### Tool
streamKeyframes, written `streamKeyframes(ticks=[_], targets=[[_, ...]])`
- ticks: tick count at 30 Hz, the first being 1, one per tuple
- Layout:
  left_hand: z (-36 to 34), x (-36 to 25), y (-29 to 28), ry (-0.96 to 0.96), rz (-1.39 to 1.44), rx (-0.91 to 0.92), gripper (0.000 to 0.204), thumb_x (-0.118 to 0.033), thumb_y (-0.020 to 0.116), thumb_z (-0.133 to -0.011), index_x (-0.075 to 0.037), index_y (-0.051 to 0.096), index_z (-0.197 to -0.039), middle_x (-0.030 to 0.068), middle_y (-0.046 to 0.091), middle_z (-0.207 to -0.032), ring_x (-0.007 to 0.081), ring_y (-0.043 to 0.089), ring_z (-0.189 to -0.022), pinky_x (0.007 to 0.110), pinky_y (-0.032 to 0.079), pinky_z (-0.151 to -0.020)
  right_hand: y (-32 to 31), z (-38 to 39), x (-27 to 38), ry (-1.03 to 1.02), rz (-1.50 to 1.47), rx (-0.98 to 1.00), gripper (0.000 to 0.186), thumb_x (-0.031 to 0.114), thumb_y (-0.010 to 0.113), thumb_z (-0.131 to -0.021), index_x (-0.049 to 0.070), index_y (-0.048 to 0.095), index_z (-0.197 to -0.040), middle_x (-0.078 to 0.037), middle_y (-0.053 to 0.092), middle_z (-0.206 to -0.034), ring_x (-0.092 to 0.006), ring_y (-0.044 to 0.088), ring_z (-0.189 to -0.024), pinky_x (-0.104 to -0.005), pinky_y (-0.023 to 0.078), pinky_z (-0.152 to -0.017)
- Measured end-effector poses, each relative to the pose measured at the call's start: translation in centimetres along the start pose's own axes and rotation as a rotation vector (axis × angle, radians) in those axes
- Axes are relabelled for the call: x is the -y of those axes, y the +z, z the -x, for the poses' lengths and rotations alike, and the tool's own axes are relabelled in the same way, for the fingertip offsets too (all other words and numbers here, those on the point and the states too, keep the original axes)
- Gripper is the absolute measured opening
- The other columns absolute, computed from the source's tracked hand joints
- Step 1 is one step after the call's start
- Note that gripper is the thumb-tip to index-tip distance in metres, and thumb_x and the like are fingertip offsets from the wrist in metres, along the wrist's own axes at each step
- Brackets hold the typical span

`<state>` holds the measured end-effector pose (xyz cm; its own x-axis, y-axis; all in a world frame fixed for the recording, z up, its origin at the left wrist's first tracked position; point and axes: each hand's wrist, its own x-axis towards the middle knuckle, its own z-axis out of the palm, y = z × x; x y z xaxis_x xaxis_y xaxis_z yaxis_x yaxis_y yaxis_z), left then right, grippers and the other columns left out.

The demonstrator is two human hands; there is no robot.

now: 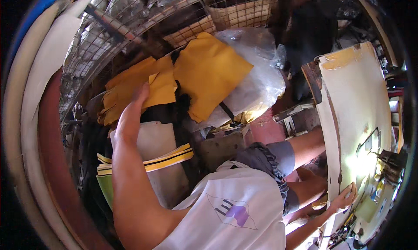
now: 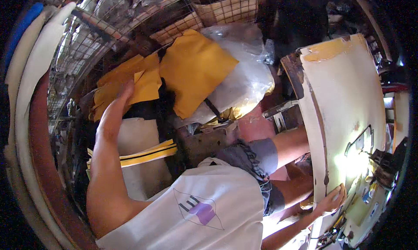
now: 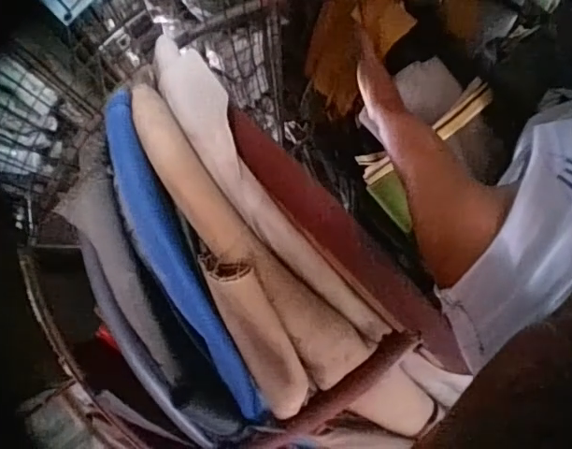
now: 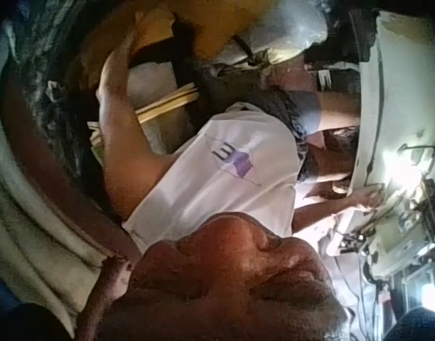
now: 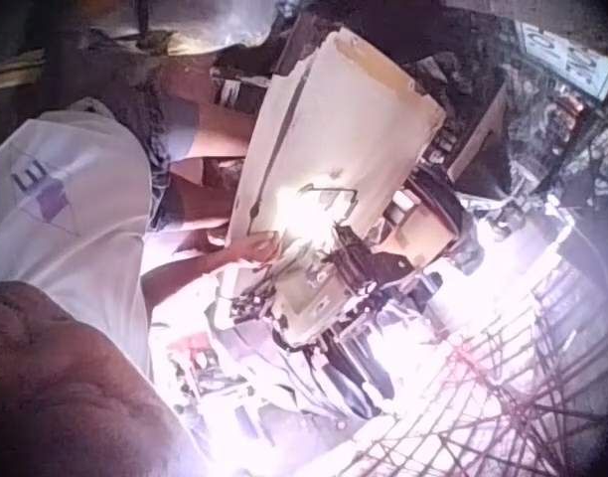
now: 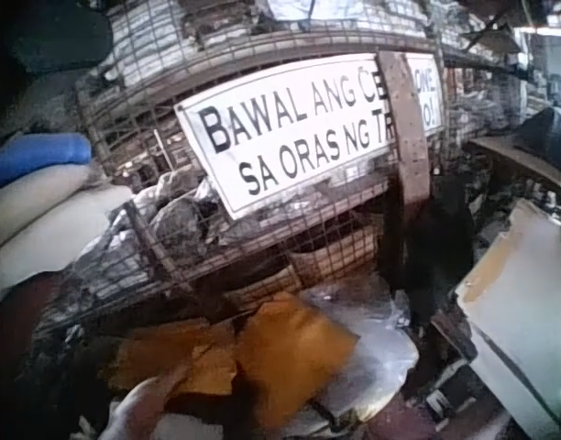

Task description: Sewing a yellow tote bag and attaching black-and-yellow handles using an industrial sewing machine.

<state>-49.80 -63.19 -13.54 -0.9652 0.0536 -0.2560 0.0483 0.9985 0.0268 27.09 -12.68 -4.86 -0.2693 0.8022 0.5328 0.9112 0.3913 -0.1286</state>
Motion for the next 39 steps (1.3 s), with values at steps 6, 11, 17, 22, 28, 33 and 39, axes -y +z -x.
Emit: streamKeyframes(ticks=[6, 11, 17, 22, 28, 33, 39], targets=[[2.2, -4.7, 1.9, 0.255, -0.661, 0.152, 0.030, -0.019, 0.051, -0.093, -0.008, 0.073, -0.111, 0.0143, 0.070, -0.117, 0.0350, 0.067, -0.106, 0.044, 0.055, -0.088, -0.1, -0.2, 0.5, -0.017, -0.028, 0.002, 0.026, 0.019, 0.058, -0.099, 0.001, 0.071, -0.111, -0.015, 0.069, -0.113, -0.0324, 0.062, -0.106, -0.0436, 0.046, -0.095], [6.2, -8.3, 2.5, 0.485, -0.817, 0.304, 0.032, -0.026, 0.070, -0.082, -0.006, 0.075, -0.107, 0.0128, 0.071, -0.115, 0.0334, 0.069, -0.101, 0.045, 0.055, -0.088, -0.2, -0.1, 0.9, 0.069, -0.027, 0.002, 0.023, 0.016, 0.059, -0.098, 0.000, 0.071, -0.110, -0.016, 0.068, -0.111, -0.0321, 0.063, -0.104, -0.0436, 0.048, -0.091], [8.3, -15.1, 7.2, 0.777, -0.594, 0.663, 0.045, -0.040, 0.072, -0.081, -0.001, 0.072, -0.104, 0.0250, 0.068, -0.111, 0.0369, 0.064, -0.109, 0.045, 0.051, -0.094, -0.1, -0.2, 1.8, -0.016, -0.013, -0.061, 0.020, 0.013, 0.059, -0.097, -0.001, 0.072, -0.106, -0.015, 0.069, -0.108, -0.0305, 0.063, -0.102, -0.0417, 0.049, -0.091], [10.8, -23.9, 18.3, 1.014, -0.027, 0.033, 0.046, -0.033, 0.068, -0.085, 0.003, 0.061, -0.111, 0.0251, 0.058, -0.118, 0.0433, 0.056, -0.112, 0.051, 0.046, -0.096, -0.6, -0.3, 3.4, 0.060, -0.016, -0.070, 0.019, 0.011, 0.060, -0.096, 0.000, 0.071, -0.106, -0.015, 0.068, -0.106, -0.0309, 0.063, -0.100, -0.0422, 0.049, -0.090], [9.7, -32.2, 20.3, 0.834, -0.019, -0.391, 0.039, -0.030, 0.069, -0.083, 0.001, 0.062, -0.104, 0.0199, 0.056, -0.114, 0.0401, 0.052, -0.109, 0.052, 0.044, -0.093, -1.3, -0.8, 4.6, 0.091, 0.003, -0.018, 0.020, 0.010, 0.058, -0.097, 0.002, 0.071, -0.110, -0.013, 0.068, -0.110, -0.0294, 0.063, -0.103, -0.0402, 0.049, -0.092], [8.9, -33.1, 20.0, 0.802, -0.209, -0.404, 0.032, -0.030, 0.070, -0.080, -0.003, 0.064, -0.099, 0.0146, 0.056, -0.106, 0.0358, 0.053, -0.103, 0.051, 0.047, -0.082, -1.4, -0.9, 5.4, 0.149, 0.006, 0.000, 0.020, 0.010, 0.058, -0.097, 0.003, 0.071, -0.111, -0.013, 0.068, -0.111, -0.0290, 0.063, -0.104, -0.0396, 0.048, -0.093], [8.0, -33.0, 20.5, 0.807, -0.214, -0.401, 0.025, -0.029, 0.065, -0.082, -0.010, 0.066, -0.099, 0.0121, 0.058, -0.103, 0.0351, 0.055, -0.102, 0.050, 0.048, -0.079, -1.7, 0.3, 2.0, 0.089, 0.027, -0.083, 0.021, 0.010, 0.058, -0.097, 0.001, 0.071, -0.111, -0.013, 0.069, -0.113, -0.0297, 0.063, -0.105, -0.0410, 0.048, -0.095]])
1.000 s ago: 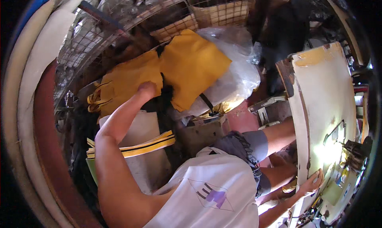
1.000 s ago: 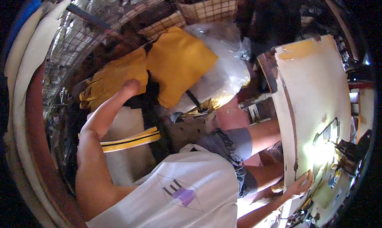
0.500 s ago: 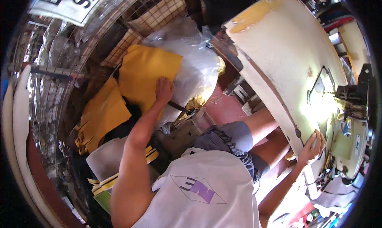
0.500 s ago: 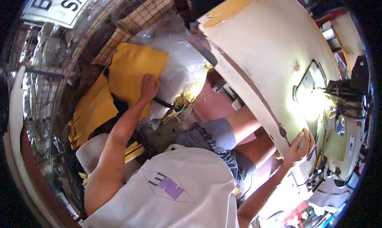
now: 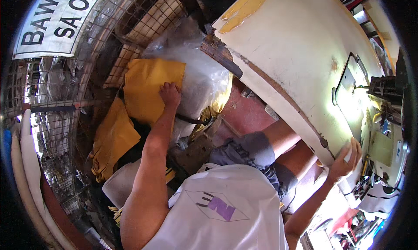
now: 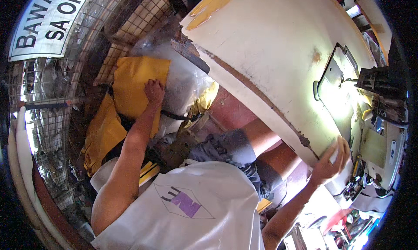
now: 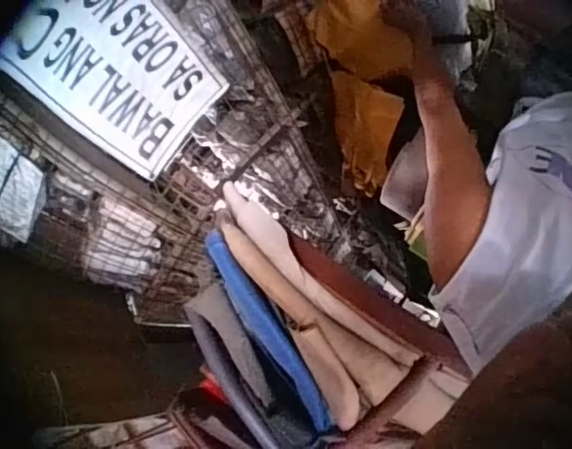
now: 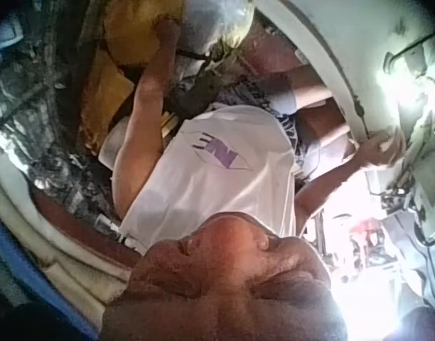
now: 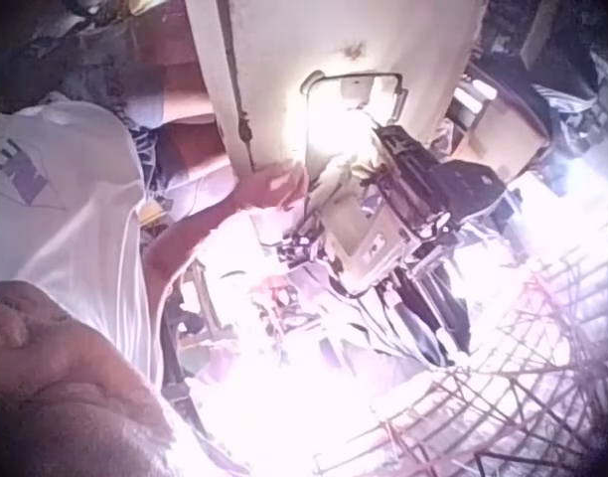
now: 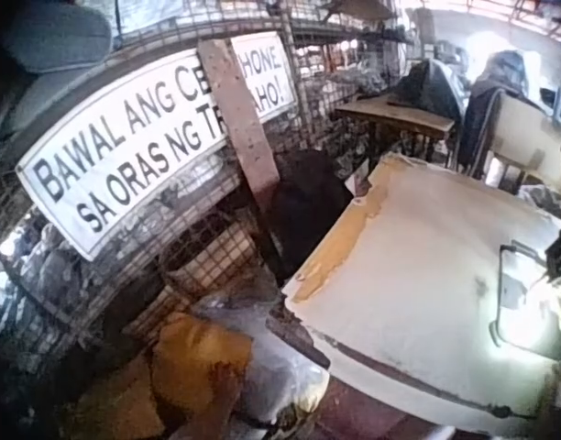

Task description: Sewing a yellow tote bag and attaching black-and-yellow handles using an industrial sewing machine.

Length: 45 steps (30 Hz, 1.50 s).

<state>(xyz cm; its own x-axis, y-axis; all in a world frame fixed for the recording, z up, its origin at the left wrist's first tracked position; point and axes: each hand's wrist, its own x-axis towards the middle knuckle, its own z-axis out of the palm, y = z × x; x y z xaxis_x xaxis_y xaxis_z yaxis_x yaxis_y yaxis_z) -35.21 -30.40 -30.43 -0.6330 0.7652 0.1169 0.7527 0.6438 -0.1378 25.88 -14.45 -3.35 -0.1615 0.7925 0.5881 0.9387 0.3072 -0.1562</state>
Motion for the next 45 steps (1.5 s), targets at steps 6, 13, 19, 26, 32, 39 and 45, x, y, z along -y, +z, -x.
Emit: streamKeyframes(ticks=[6, 13, 19, 26, 32, 39, 45], targets=[[-1.2, 1.2, 1.3, -0.157, 0.068, 0.166, 0.027, -0.028, 0.062, -0.086, -0.009, 0.066, -0.104, 0.0146, 0.060, -0.111, 0.0357, 0.057, -0.104, 0.049, 0.051, -0.079, -3.4, 2.6, -10.9, 0.096, 0.270, -0.012, 0.022, 0.012, 0.062, -0.096, 0.003, 0.071, -0.114, -0.013, 0.068, -0.116, -0.0280, 0.061, -0.109, -0.0399, 0.049, -0.094], [-2.3, 13.7, 2.2, -0.100, -0.128, 0.294, 0.037, -0.028, 0.050, -0.097, -0.003, 0.060, -0.121, 0.0166, 0.062, -0.122, 0.0328, 0.061, -0.105, 0.045, 0.052, -0.087, -2.5, 6.1, -15.4, 0.332, 0.030, -0.018, 0.027, 0.012, 0.059, -0.097, 0.006, 0.068, -0.122, -0.010, 0.066, -0.119, -0.0215, 0.061, -0.102, -0.0317, 0.050, -0.084], [-4.3, 10.8, -20.9, -0.116, 1.191, -0.302, 0.032, -0.027, 0.051, -0.099, 0.001, 0.062, -0.110, 0.0137, 0.064, -0.106, 0.0259, 0.063, -0.099, 0.040, 0.052, -0.086, -2.8, 3.8, -8.6, 0.358, 0.340, -0.167, 0.032, 0.011, 0.066, -0.091, 0.008, 0.067, -0.122, -0.015, 0.062, -0.121, -0.0304, 0.057, -0.114, -0.0427, 0.045, -0.099], [3.1, -13.2, -38.0, 1.166, 0.916, 0.261, 0.013, -0.016, 0.064, -0.091, -0.005, 0.061, -0.099, 0.0195, 0.058, -0.129, 0.0362, 0.059, -0.110, 0.048, 0.046, -0.095, -3.7, -0.2, 4.5, 0.525, -0.887, 0.220, 0.047, 0.017, 0.064, -0.095, 0.003, 0.053, -0.138, -0.016, 0.063, -0.118, -0.0247, 0.064, -0.101, -0.0359, 0.050, -0.093], [3.8, -24.2, -36.1, 1.642, 0.738, 0.317, 0.015, -0.014, 0.066, -0.089, -0.004, 0.059, -0.097, 0.0191, 0.052, -0.139, 0.0391, 0.045, -0.131, 0.058, 0.033, -0.110, -2.8, -3.0, 8.7, 0.469, -1.022, 0.583, 0.079, 0.039, 0.073, -0.089, 0.004, 0.037, -0.149, -0.025, 0.060, -0.128, -0.0264, 0.065, -0.103, -0.0365, 0.050, -0.093], [-1.7, -25.4, -32.7, 0.712, 0.847, -0.145, 0.038, -0.026, 0.062, -0.095, 0.000, 0.055, -0.123, 0.0243, 0.047, -0.141, 0.0422, 0.039, -0.136, 0.052, 0.023, -0.117, -1.9, -6.2, 11.0, 0.174, -0.714, 0.469, 0.062, 0.016, 0.068, -0.090, 0.006, 0.042, -0.146, -0.020, 0.065, -0.106, -0.0369, 0.064, -0.089, -0.0449, 0.052, -0.082], [-3.5, -27.4, -34.7, 0.824, 0.685, -0.002, 0.064, -0.038, 0.060, -0.096, 0.001, 0.041, -0.143, 0.0254, 0.038, -0.149, 0.0409, 0.030, -0.143, 0.053, 0.019, -0.119, -7.5, 2.3, 11.2, -0.200, -0.850, 0.484, 0.042, -0.004, 0.067, -0.084, 0.001, 0.062, -0.126, -0.012, 0.062, -0.083, -0.0264, 0.063, -0.069, -0.0367, 0.054, -0.061]])
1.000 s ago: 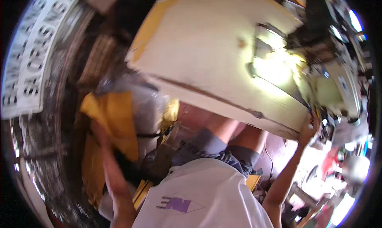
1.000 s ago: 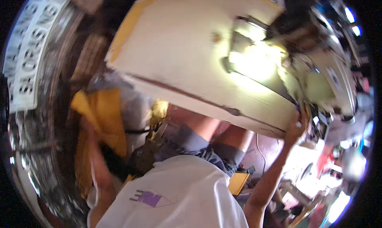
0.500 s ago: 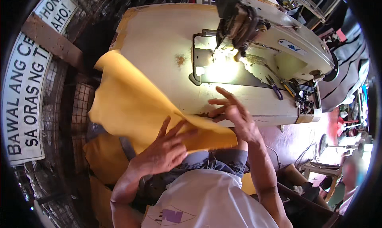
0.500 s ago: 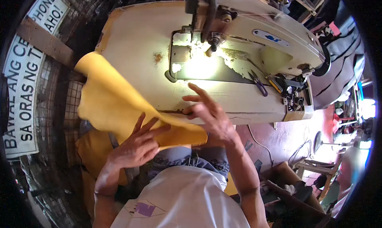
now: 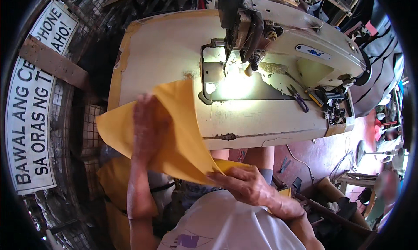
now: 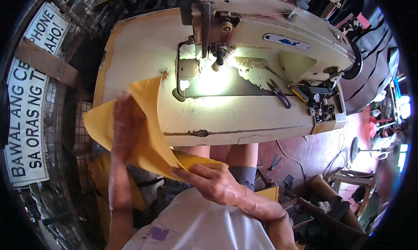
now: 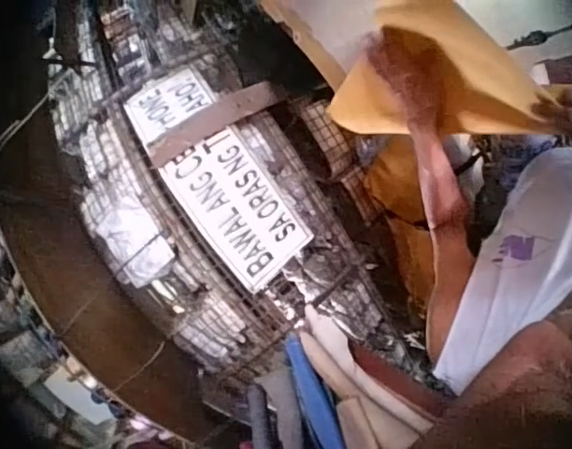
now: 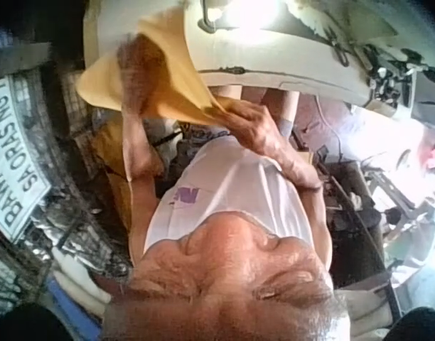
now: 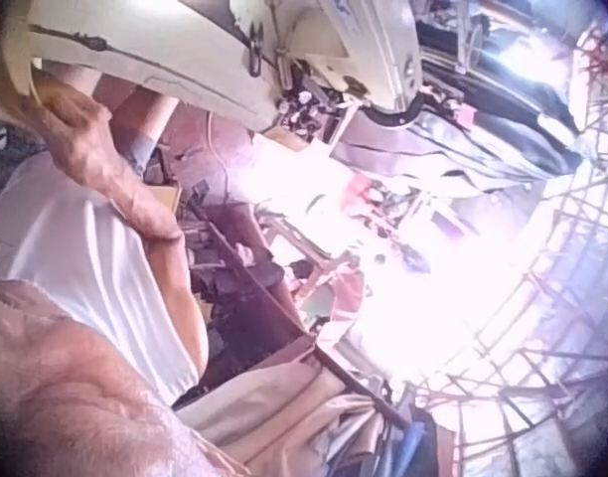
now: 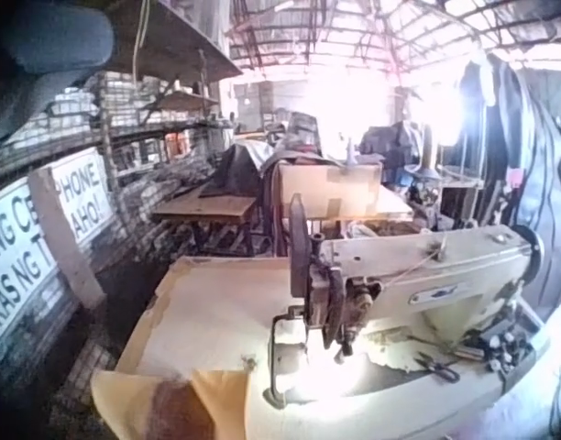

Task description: Sewing a yellow tote bag and attaching black-and-yellow handles using an industrial sewing machine.

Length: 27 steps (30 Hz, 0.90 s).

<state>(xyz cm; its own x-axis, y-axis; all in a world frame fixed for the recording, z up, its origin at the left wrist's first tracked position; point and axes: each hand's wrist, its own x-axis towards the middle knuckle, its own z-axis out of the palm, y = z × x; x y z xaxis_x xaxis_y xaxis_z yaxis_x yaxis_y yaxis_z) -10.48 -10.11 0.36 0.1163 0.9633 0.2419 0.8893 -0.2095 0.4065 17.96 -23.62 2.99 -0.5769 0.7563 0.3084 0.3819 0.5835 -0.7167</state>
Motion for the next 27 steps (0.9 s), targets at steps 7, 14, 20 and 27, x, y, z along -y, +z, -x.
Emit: streamKeyframes(ticks=[7, 14, 20, 27], targets=[[-2.7, -8.2, 5.4, 0.561, -0.051, 0.154, 0.065, -0.049, 0.059, -0.092, 0.003, 0.053, -0.132, 0.0264, 0.037, -0.149, 0.0442, 0.027, -0.143, 0.057, 0.019, -0.119, 0.2, 4.7, -1.3, 0.516, 0.344, -0.521, 0.039, 0.002, 0.073, -0.081, 0.003, 0.065, -0.119, -0.015, 0.061, -0.110, -0.0288, 0.062, -0.101, -0.0400, 0.052, -0.082], [-8.5, -9.8, 7.0, 0.409, 0.169, 0.030, 0.052, -0.017, 0.062, -0.090, -0.001, 0.045, -0.137, 0.0227, 0.047, -0.140, 0.0395, 0.041, -0.134, 0.050, 0.029, -0.115, -3.8, -0.9, -6.5, 0.283, 0.635, -0.309, 0.042, 0.021, 0.074, -0.083, 0.006, 0.064, -0.121, -0.012, 0.057, -0.131, -0.0312, 0.051, -0.127, -0.0478, 0.036, -0.107], [-11.8, -10.3, 9.3, 0.488, 0.327, 0.245, 0.070, -0.005, 0.055, -0.089, 0.007, 0.022, -0.150, 0.0296, 0.043, -0.142, 0.0419, 0.042, -0.133, 0.049, 0.026, -0.116, -2.4, 0.6, -8.8, 0.274, 0.641, -0.372, 0.039, 0.022, 0.073, -0.084, 0.006, 0.065, -0.119, -0.011, 0.059, -0.127, -0.0299, 0.052, -0.126, -0.0475, 0.037, -0.108], [-5.2, -11.0, 8.0, 0.536, -0.025, 0.171, 0.053, -0.030, 0.053, -0.097, 0.011, 0.047, -0.131, 0.0281, 0.044, -0.144, 0.0408, 0.034, -0.141, 0.053, 0.022, -0.119, -2.9, 0.1, -8.4, 0.293, 0.635, -0.356, 0.039, 0.022, 0.073, -0.085, 0.007, 0.065, -0.119, -0.011, 0.059, -0.127, -0.0293, 0.052, -0.126, -0.0471, 0.037, -0.108]])
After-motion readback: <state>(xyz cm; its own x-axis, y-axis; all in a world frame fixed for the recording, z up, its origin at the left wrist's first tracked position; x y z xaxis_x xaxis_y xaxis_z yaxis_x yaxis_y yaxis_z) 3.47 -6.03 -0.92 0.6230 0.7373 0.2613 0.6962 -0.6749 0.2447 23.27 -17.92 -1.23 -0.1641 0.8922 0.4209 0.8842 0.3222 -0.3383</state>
